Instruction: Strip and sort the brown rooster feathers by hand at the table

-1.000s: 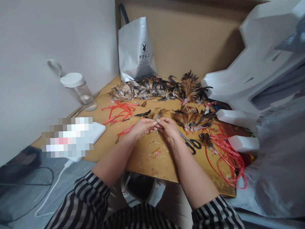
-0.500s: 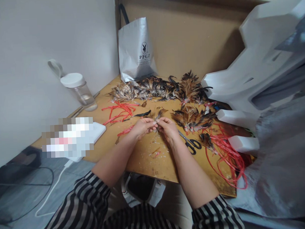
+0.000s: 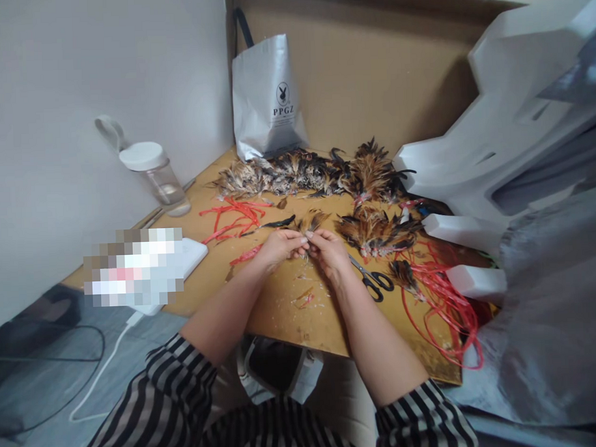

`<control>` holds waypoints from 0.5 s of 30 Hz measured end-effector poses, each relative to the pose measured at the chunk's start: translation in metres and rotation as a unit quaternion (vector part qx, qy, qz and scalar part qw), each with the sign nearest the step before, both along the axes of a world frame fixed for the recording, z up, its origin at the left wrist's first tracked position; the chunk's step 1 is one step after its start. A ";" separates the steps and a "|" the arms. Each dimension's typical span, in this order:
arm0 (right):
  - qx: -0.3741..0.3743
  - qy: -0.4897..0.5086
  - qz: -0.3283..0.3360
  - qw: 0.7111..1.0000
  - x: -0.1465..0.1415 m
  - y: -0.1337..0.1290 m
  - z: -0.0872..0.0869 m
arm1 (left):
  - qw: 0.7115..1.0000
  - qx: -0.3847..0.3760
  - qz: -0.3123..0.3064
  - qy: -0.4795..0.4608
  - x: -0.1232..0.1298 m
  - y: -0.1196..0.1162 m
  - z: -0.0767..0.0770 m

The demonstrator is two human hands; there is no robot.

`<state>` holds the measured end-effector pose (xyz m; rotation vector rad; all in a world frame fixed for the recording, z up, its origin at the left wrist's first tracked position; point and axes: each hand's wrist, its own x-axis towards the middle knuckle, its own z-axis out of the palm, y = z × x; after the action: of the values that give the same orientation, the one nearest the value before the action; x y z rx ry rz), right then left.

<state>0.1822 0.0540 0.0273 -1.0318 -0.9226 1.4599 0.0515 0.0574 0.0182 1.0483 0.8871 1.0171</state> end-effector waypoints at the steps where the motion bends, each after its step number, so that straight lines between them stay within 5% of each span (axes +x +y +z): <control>1: 0.002 -0.005 -0.003 1.000 0.000 0.000 0.001 | 1.000 0.005 0.008 0.001 -0.001 0.001 0.000; 8: 0.084 -0.172 -0.063 0.979 0.009 0.004 0.001 | 0.985 -0.011 0.145 -0.092 -0.012 0.009 0.005; 15: 0.135 -0.422 -0.019 0.897 0.013 0.003 -0.011 | 0.982 -0.025 0.157 -0.106 -0.013 0.007 0.010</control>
<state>0.1951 0.0572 0.0161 -1.4812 -1.6474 0.7743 0.0389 0.0645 0.0281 0.7535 0.9127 1.3361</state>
